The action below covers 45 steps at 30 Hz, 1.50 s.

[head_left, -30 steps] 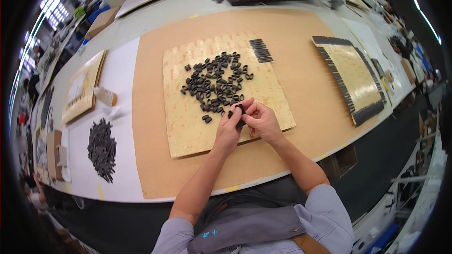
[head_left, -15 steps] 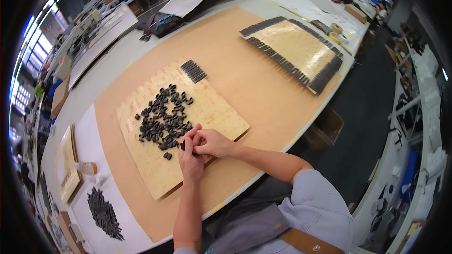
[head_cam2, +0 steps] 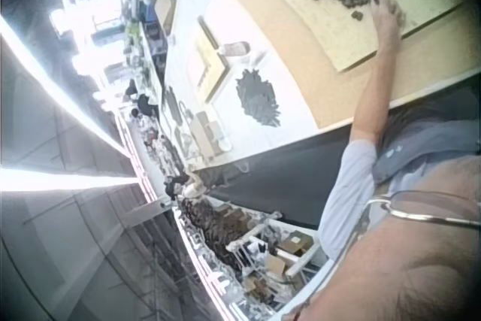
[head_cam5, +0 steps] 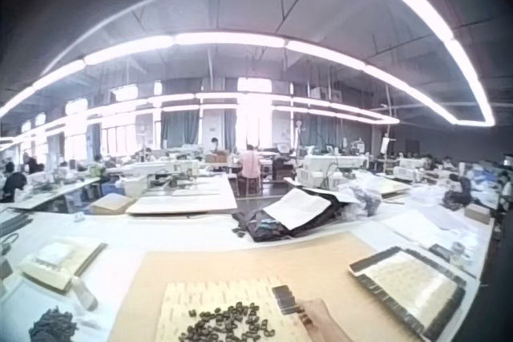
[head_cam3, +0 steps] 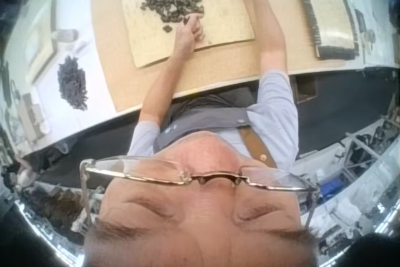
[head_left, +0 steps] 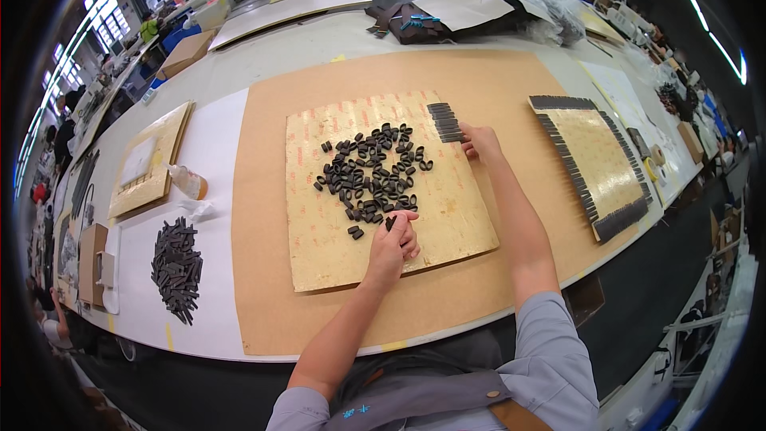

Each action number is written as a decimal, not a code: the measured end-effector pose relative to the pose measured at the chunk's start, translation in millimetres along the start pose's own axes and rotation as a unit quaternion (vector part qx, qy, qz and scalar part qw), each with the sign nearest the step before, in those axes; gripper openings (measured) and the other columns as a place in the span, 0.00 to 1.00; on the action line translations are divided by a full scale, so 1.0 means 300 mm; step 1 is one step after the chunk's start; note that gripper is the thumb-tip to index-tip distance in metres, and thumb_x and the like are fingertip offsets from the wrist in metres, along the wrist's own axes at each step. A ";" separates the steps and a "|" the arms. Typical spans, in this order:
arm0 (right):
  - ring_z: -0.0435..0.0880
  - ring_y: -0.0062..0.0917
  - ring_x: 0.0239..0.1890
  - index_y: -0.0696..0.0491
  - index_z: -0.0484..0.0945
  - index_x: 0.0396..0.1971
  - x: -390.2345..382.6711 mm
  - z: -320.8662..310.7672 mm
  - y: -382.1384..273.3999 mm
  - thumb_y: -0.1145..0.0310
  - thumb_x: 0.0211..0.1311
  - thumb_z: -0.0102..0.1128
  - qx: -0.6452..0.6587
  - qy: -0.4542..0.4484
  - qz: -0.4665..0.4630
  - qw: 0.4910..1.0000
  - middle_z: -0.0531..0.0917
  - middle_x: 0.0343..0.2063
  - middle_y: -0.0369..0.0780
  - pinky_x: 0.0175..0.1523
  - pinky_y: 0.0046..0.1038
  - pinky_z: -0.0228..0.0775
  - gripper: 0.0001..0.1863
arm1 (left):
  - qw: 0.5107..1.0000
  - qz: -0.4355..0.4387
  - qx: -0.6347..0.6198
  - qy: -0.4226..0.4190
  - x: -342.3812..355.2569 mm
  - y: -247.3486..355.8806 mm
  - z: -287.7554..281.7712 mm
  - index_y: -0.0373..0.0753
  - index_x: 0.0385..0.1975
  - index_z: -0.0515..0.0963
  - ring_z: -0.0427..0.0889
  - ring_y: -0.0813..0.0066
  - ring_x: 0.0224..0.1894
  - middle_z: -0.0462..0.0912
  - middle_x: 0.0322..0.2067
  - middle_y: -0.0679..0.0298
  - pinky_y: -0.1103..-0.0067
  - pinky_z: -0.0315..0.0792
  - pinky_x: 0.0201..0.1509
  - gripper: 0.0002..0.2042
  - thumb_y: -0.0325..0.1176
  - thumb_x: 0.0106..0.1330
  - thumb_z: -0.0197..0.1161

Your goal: The person is inspecting and picking up small black oval hardware components from a board and placing them into a strip.

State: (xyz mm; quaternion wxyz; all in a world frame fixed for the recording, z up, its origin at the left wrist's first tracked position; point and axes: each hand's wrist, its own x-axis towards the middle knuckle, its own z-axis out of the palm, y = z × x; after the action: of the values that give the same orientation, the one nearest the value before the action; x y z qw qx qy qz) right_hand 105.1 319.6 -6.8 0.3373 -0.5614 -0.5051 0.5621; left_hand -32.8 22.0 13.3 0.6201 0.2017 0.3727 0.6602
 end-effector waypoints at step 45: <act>0.69 0.16 0.14 0.57 0.77 0.28 0.138 0.046 0.012 0.70 0.57 0.62 0.036 -0.007 -0.036 0.999 0.76 0.18 0.34 0.20 0.16 0.66 0.06 | 0.997 -0.036 -0.066 -0.017 -0.003 0.027 -0.016 0.34 0.43 0.68 0.59 0.84 0.17 0.58 0.18 0.73 0.82 0.62 0.24 0.12 0.37 0.71 0.48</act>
State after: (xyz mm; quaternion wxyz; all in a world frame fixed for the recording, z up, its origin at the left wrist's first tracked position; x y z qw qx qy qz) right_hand 86.5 355.2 -24.2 0.3736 -0.5262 -0.5065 0.5718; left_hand -41.6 20.2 16.4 0.6615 0.1582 0.3252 0.6570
